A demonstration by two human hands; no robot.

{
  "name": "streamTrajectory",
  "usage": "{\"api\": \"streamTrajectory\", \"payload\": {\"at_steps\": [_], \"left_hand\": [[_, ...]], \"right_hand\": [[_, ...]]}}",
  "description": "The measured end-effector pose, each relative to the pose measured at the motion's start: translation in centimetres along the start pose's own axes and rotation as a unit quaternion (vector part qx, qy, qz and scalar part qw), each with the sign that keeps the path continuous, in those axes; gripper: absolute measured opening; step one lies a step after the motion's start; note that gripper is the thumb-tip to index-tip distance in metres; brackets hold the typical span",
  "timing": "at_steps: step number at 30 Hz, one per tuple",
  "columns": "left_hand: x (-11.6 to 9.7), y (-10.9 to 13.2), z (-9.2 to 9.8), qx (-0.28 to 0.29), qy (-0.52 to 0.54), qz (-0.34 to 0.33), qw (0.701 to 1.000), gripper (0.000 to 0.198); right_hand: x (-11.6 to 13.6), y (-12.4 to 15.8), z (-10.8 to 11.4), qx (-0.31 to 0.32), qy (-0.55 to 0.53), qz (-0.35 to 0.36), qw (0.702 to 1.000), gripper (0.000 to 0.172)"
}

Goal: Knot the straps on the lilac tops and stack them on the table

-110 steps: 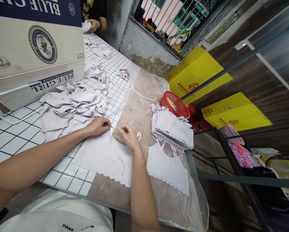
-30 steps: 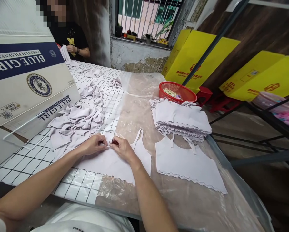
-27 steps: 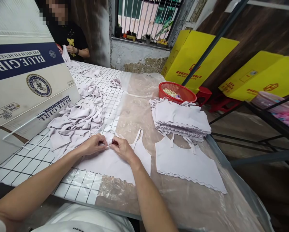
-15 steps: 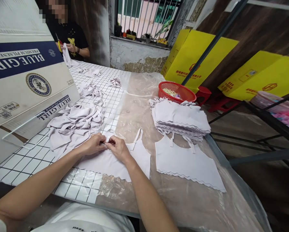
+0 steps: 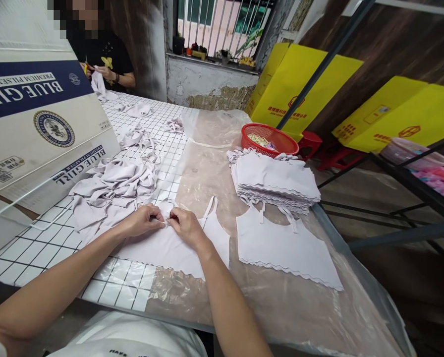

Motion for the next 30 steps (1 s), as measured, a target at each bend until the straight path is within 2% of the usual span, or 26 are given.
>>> {"api": "streamTrajectory", "payload": {"at_steps": [18,24,30], "left_hand": [[-0.5,0.1,0.2,0.016,-0.018,0.016,1.000,0.022],[-1.0,0.1,0.2,0.023,-0.026,0.008,0.999,0.023],[-1.1,0.1,0.4,0.027,-0.024,0.006,0.999,0.024]], "right_hand": [[0.3,0.1,-0.4,0.007,0.028,0.047,0.998,0.012],[0.3,0.0,-0.7,0.004,-0.006,0.030,1.000,0.009],[-0.1,-0.1,-1.1,-0.033,-0.074,-0.012,0.997,0.013]]}}
Point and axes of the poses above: each hand's wrist, its own y-axis away from the middle knuckle, its own z-axis out of the back of the hand, x = y × z, the point moved 7 cm from there along -y, towards the middle knuckle, and after that the axes turned 7 degrees about -z, right-handed, at the moved point
